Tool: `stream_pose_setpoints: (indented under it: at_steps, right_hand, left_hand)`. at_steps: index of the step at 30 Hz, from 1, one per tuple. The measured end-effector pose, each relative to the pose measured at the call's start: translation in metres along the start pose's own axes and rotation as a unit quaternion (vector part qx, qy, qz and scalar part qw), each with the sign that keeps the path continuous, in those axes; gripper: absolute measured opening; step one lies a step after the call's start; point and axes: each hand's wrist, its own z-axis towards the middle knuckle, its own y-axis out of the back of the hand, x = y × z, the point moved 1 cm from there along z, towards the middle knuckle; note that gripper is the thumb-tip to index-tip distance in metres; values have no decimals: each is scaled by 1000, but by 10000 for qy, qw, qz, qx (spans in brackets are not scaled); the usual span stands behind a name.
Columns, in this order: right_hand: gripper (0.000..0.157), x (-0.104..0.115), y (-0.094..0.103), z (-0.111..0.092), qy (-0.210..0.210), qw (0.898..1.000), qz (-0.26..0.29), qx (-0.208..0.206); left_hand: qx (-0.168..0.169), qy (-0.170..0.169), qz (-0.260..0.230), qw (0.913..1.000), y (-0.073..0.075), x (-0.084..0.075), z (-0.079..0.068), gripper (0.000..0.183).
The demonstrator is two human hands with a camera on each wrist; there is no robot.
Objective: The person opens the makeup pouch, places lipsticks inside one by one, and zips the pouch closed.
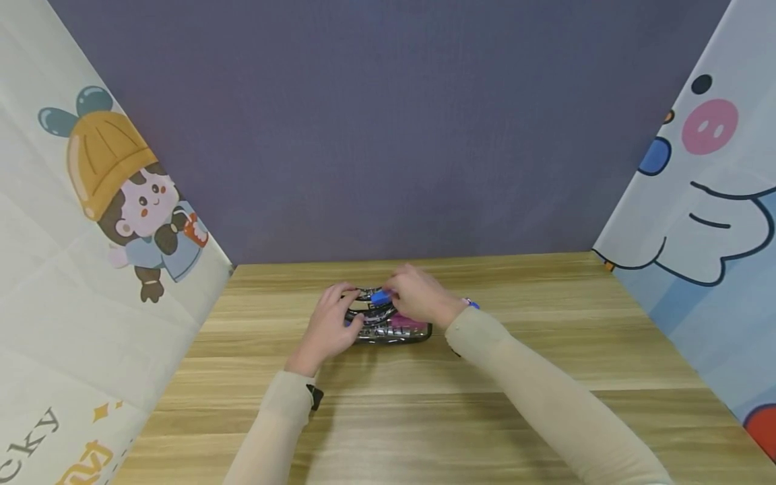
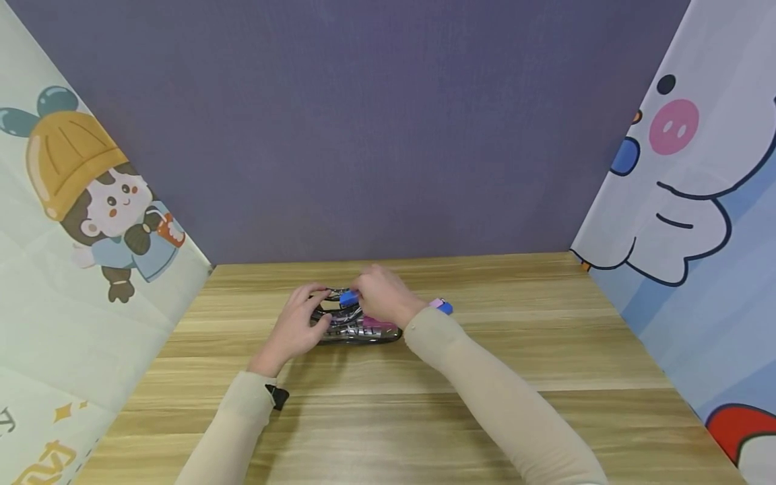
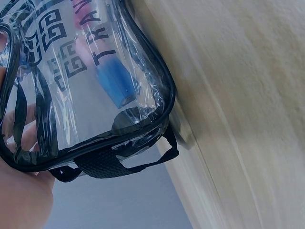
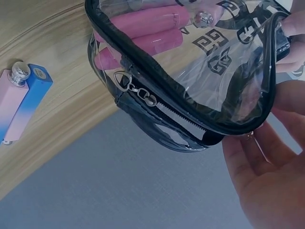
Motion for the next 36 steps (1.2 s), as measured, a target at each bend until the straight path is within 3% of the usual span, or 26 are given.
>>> stream_pose_setpoints:
  at_steps: [21, 36]
  right_hand:
    - [23, -5, 5, -4, -7, 9997, 158, -206]
    - [28, -36, 21, -24, -382, 9976, 398, -423]
  left_hand:
    - [-119, -66, -16, 9999, 0, -1, 1, 52]
    - [-9, -29, -26, 10000, 2, 0, 0, 53]
